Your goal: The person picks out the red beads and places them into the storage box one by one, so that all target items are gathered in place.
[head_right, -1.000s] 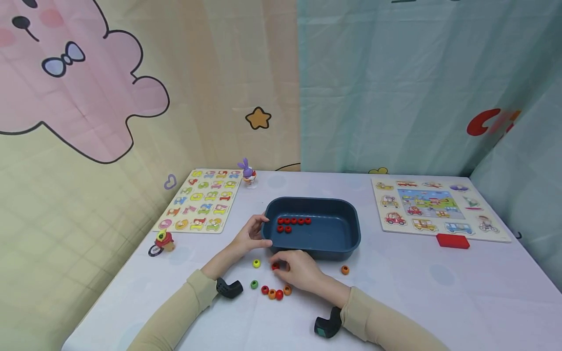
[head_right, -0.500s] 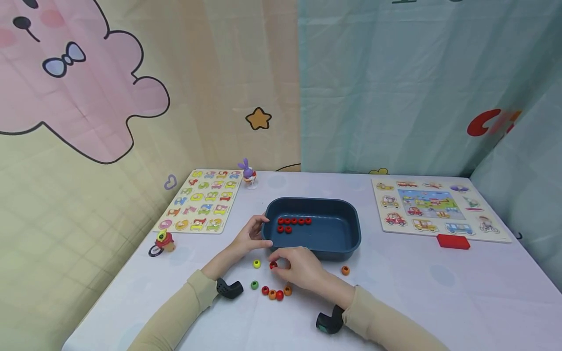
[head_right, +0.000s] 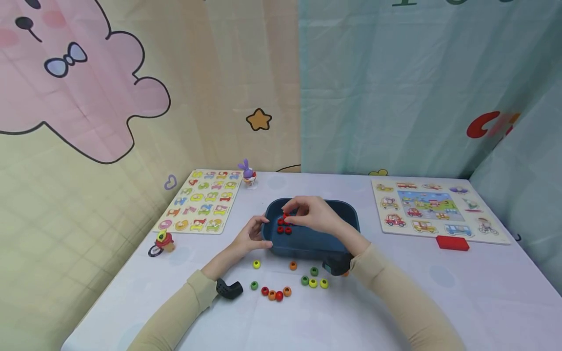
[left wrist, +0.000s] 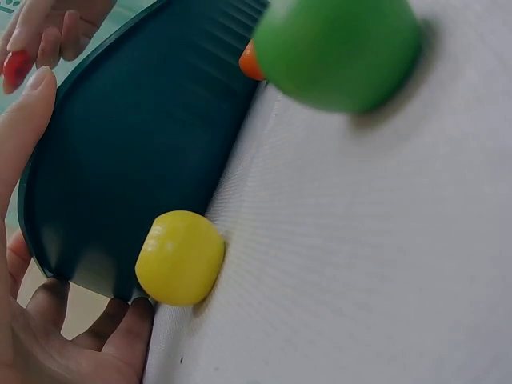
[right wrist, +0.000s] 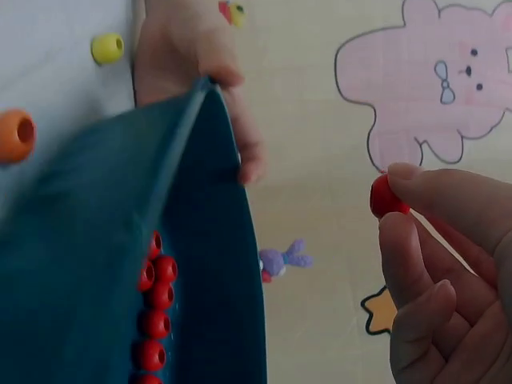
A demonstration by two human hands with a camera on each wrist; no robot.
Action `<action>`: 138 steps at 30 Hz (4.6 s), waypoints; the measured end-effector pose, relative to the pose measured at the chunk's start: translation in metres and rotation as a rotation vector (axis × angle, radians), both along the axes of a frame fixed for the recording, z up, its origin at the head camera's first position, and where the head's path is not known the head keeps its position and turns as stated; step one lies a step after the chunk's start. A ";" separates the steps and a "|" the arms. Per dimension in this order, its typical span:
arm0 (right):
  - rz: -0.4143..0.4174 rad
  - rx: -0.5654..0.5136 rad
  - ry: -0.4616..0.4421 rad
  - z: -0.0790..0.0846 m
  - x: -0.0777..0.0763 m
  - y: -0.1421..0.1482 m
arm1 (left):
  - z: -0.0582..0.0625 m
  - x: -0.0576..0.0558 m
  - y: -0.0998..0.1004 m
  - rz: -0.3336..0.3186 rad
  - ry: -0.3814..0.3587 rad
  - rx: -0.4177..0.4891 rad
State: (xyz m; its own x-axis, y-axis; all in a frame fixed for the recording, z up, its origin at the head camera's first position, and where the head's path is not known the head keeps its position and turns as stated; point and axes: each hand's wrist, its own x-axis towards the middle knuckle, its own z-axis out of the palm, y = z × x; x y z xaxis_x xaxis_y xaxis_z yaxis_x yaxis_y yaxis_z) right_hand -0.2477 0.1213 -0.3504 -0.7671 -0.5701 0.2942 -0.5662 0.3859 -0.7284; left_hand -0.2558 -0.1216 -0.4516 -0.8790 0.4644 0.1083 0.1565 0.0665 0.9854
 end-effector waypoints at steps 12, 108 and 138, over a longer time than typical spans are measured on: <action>0.099 0.152 -0.149 -0.024 -0.058 0.008 | -0.005 -0.001 0.000 -0.003 0.009 0.023; 0.205 0.137 0.020 -0.078 0.071 -0.012 | 0.017 0.012 0.001 -0.042 0.022 0.007; 0.063 0.142 -0.162 -0.018 -0.064 0.030 | 0.018 0.012 0.001 -0.040 0.018 0.020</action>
State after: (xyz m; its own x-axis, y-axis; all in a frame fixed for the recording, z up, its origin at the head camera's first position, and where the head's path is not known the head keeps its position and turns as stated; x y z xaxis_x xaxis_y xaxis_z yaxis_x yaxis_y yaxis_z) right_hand -0.3121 0.1509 -0.3681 -0.7596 -0.6450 0.0836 -0.4725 0.4589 -0.7524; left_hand -0.2435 -0.1209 -0.4337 -0.8576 0.4967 0.1337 0.1768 0.0405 0.9834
